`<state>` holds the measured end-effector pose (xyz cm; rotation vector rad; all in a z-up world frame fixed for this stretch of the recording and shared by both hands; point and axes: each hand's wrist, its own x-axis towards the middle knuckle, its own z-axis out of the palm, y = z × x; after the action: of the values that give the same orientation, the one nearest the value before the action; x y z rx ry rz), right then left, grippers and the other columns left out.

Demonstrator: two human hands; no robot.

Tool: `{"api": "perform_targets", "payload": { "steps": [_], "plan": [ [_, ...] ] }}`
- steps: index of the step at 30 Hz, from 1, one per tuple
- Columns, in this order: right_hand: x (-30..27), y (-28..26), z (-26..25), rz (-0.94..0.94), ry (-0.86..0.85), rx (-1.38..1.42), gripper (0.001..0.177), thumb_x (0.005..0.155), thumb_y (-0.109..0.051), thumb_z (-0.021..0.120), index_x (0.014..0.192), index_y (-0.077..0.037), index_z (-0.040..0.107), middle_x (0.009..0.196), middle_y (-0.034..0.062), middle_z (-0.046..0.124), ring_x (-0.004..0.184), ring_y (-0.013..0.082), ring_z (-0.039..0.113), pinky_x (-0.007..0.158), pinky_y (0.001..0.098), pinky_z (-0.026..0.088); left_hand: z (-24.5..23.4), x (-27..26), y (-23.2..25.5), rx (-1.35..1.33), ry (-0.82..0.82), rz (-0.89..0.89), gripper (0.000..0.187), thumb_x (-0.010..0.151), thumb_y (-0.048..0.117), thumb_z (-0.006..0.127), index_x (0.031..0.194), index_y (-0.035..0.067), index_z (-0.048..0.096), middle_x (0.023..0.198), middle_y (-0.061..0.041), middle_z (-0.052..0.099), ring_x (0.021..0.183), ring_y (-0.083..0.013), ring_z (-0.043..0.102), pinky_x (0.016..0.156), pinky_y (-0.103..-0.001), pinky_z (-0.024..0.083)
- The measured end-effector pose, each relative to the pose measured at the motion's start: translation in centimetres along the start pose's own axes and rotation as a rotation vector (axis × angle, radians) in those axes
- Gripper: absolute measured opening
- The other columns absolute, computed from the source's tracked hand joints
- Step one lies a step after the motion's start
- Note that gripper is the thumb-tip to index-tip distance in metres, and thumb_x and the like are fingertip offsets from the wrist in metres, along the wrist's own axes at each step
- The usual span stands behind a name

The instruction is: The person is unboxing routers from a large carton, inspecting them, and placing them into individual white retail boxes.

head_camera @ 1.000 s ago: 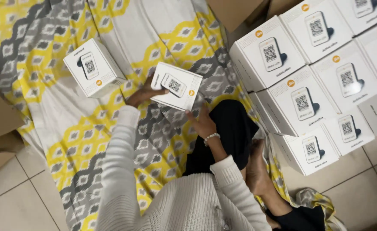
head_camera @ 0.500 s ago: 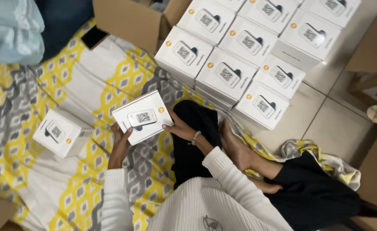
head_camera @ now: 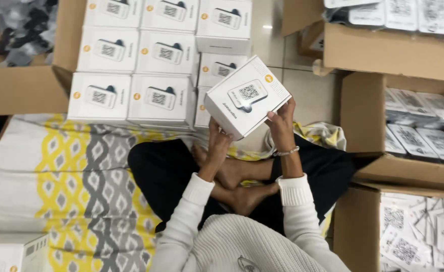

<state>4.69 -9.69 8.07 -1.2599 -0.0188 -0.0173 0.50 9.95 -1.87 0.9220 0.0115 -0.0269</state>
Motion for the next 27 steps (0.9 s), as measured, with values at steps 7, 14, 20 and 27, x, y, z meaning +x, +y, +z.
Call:
{"api": "perform_targets", "payload": {
  "steps": [7, 14, 20, 27],
  "plan": [
    [2.2, 4.4, -16.7, 0.025, 0.066, -0.080, 0.101, 0.075, -0.019, 0.064, 0.164, -0.010, 0.017, 0.161, 0.0207, 0.034, 0.146, 0.0386, 0.040, 0.114, 0.0476, 0.044, 5.5, 1.2, -12.9, -0.272, 0.179, -0.415, 0.054, 0.093, 0.028, 0.069, 0.137, 0.013, 0.041, 0.126, -0.004, 0.050, 0.112, -0.0176, 0.052, 0.097, -0.049, 0.054],
    [3.3, 11.5, -20.3, 0.051, 0.008, -0.133, 0.104, 0.075, -0.019, 0.061, 0.167, -0.009, 0.013, 0.172, 0.0207, 0.021, 0.158, 0.0345, 0.023, 0.127, 0.0413, 0.021, 5.4, 1.8, -15.8, -0.147, 0.384, -0.581, 0.058, 0.085, 0.040, 0.076, 0.132, 0.013, 0.054, 0.124, -0.004, 0.056, 0.117, -0.0216, 0.052, 0.096, -0.050, 0.052],
    [2.2, 13.1, -18.8, 0.029, 0.107, -0.454, 0.086, 0.090, -0.005, 0.052, 0.166, -0.009, 0.012, 0.173, 0.0194, 0.014, 0.160, 0.0336, 0.017, 0.127, 0.0386, 0.018, 4.2, 1.8, -16.8, -0.093, 0.474, -0.624, 0.062, 0.078, 0.037, 0.082, 0.129, 0.015, 0.056, 0.132, -0.004, 0.053, 0.121, -0.0252, 0.049, 0.094, -0.047, 0.052],
    [1.6, 11.7, -17.6, -0.159, 0.023, -0.721, 0.057, 0.101, -0.002, 0.040, 0.158, -0.006, 0.041, 0.174, 0.0283, 0.006, 0.161, 0.0409, 0.016, 0.128, 0.0423, 0.020, 4.3, 1.0, -17.6, -0.141, 0.464, -0.595, 0.062, 0.080, 0.029, 0.087, 0.130, 0.004, 0.058, 0.122, -0.011, 0.058, 0.112, -0.0257, 0.056, 0.092, -0.042, 0.053]
  ]
}}
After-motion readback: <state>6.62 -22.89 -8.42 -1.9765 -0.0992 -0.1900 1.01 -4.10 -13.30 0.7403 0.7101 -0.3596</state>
